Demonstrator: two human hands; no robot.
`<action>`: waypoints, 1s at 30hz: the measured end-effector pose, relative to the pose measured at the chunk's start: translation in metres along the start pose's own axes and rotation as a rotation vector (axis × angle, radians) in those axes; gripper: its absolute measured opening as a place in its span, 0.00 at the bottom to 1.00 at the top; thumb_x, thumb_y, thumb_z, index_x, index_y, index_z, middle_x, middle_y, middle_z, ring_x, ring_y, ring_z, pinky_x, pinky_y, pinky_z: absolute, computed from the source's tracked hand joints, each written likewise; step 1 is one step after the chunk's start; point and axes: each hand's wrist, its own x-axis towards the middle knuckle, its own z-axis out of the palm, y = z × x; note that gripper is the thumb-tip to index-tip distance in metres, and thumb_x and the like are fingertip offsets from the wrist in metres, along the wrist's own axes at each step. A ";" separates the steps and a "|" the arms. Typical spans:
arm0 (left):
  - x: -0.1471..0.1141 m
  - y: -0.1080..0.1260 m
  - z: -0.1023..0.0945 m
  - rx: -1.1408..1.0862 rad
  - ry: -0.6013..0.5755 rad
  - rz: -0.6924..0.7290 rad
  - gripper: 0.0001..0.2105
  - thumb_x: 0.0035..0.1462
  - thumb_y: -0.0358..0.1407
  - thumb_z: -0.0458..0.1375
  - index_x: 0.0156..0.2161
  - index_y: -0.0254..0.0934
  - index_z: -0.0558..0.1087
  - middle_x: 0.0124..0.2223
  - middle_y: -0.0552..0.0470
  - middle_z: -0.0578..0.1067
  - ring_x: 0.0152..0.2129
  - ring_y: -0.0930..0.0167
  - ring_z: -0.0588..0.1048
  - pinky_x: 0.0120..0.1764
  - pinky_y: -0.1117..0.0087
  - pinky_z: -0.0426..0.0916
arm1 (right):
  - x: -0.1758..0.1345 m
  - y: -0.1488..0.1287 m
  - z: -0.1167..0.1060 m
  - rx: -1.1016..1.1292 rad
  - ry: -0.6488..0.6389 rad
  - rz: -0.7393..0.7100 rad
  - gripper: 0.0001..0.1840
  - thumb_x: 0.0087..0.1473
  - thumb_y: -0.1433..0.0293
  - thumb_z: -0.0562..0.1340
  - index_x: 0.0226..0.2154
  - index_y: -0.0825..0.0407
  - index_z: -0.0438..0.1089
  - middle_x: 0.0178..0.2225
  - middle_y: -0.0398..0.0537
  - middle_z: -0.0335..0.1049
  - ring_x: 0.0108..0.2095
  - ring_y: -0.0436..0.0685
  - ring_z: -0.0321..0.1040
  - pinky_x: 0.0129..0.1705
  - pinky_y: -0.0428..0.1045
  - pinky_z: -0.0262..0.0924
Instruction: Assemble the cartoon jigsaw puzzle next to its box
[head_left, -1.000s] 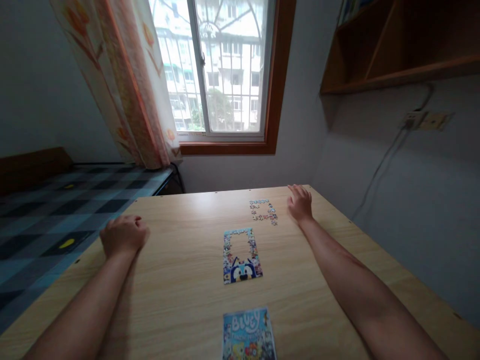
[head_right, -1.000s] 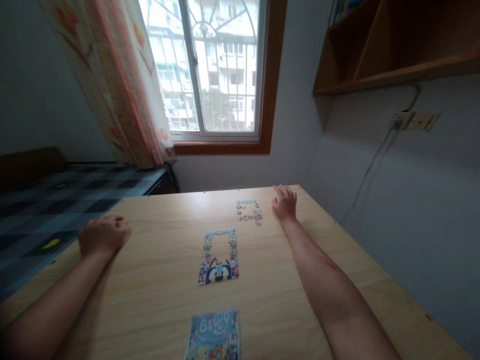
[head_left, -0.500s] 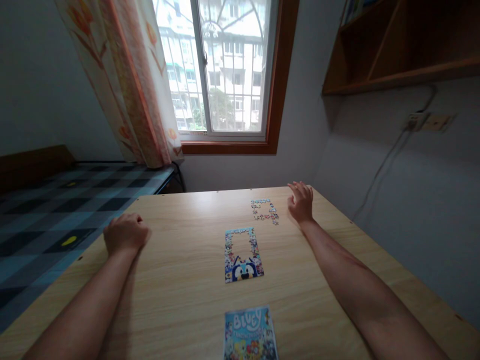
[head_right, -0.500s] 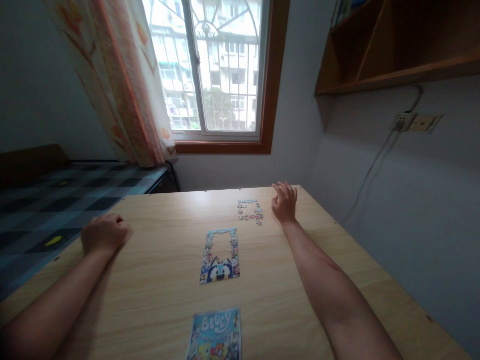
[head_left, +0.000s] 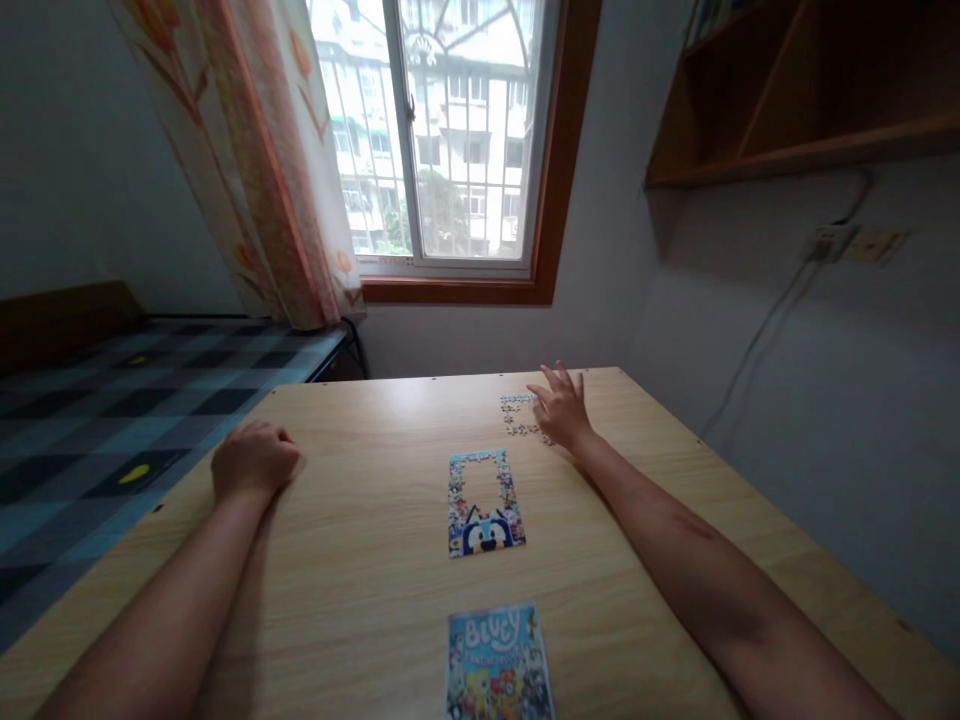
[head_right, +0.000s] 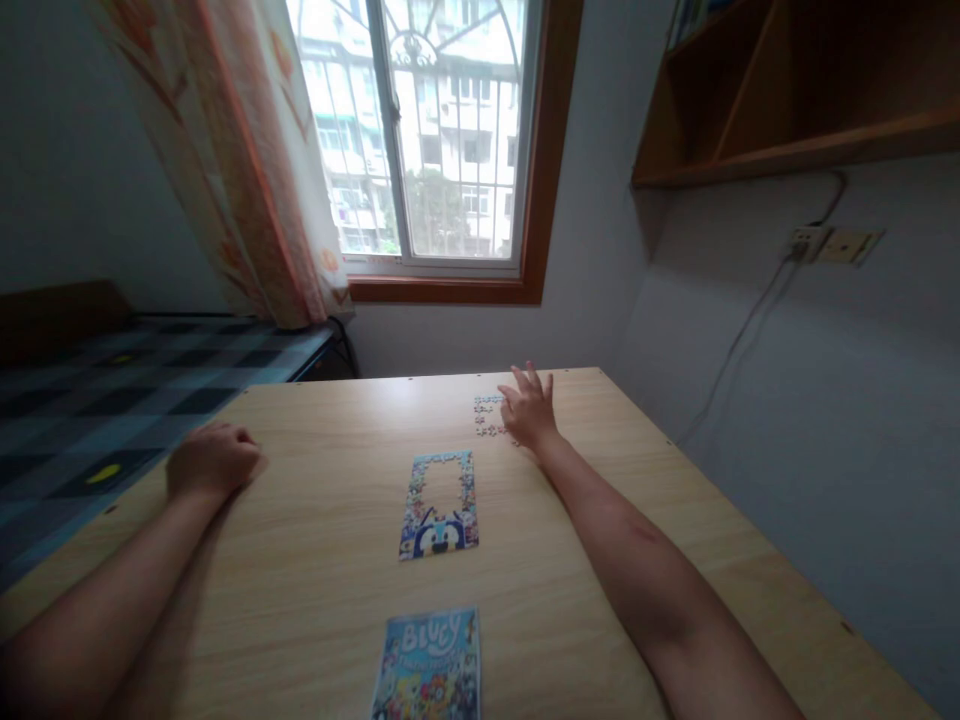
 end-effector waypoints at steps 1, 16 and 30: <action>0.000 0.001 -0.001 -0.001 -0.002 -0.003 0.10 0.50 0.30 0.52 0.29 0.37 0.77 0.41 0.41 0.79 0.41 0.57 0.75 0.42 0.62 0.68 | 0.000 -0.009 0.002 0.006 -0.070 -0.004 0.23 0.65 0.65 0.52 0.58 0.46 0.72 0.71 0.53 0.50 0.73 0.68 0.34 0.69 0.73 0.26; -0.006 0.008 -0.008 -0.001 -0.014 -0.084 0.10 0.55 0.29 0.50 0.33 0.36 0.75 0.44 0.41 0.78 0.43 0.58 0.73 0.37 0.63 0.65 | -0.003 -0.038 0.011 0.107 -0.428 -0.166 0.27 0.71 0.56 0.44 0.63 0.42 0.67 0.74 0.50 0.40 0.74 0.66 0.25 0.69 0.73 0.21; -0.010 0.011 -0.012 -0.072 0.003 -0.116 0.10 0.54 0.29 0.51 0.33 0.35 0.76 0.43 0.40 0.78 0.43 0.56 0.73 0.37 0.63 0.64 | -0.002 -0.039 0.014 0.119 -0.325 -0.214 0.22 0.70 0.57 0.49 0.54 0.39 0.74 0.73 0.48 0.44 0.74 0.68 0.29 0.68 0.75 0.24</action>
